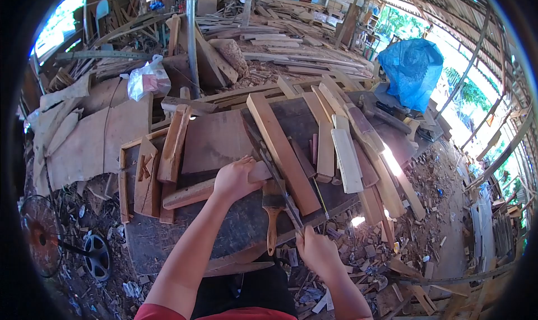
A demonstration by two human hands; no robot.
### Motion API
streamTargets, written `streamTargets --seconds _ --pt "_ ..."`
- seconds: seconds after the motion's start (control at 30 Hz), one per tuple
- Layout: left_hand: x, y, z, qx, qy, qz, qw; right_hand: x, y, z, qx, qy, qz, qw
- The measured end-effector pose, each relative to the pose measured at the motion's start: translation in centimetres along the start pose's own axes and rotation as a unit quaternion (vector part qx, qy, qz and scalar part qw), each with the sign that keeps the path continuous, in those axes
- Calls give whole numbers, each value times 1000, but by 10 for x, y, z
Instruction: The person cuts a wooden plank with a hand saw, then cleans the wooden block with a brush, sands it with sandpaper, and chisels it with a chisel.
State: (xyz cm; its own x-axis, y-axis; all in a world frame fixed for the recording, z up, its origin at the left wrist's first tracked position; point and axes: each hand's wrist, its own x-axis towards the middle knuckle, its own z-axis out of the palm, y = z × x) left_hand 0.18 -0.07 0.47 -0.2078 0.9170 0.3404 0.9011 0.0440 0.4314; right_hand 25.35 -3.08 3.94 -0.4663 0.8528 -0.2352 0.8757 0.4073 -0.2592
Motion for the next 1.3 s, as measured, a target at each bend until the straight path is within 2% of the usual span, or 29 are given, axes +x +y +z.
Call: streamTargets --seconds 0.3,0.4,0.53,0.6,0.8,0.9,0.97,1.03,1.13,1.3 --pt "0 1 -1 -7 -14 -6 1000 99 -45 5 26 102 -71 992" --pt "1 1 -2 -1 -6 -22 1000 98 -45 3 16 86 -78 993" --pt "-2 -1 1 -1 -1 -7 1000 69 -27 3 6 79 -93 993" --pt "0 0 0 2 12 3 1000 41 -19 2 3 45 -64 997" --pt "0 1 -4 -11 -35 -14 999 -18 13 13 -32 20 -54 998" --pt "0 -1 -1 -20 -28 -12 999 -25 14 10 -4 20 -43 999" --pt "-1 -5 7 -2 31 16 999 -21 13 10 -13 22 -37 999" --pt "-1 -3 5 4 24 11 1000 -19 10 6 -17 22 -29 999" --pt "-1 -1 -1 22 13 7 1000 -21 0 -20 1 -25 -1 1000" --pt "0 -2 2 23 8 8 1000 -19 6 -29 -5 -15 -9 1000"
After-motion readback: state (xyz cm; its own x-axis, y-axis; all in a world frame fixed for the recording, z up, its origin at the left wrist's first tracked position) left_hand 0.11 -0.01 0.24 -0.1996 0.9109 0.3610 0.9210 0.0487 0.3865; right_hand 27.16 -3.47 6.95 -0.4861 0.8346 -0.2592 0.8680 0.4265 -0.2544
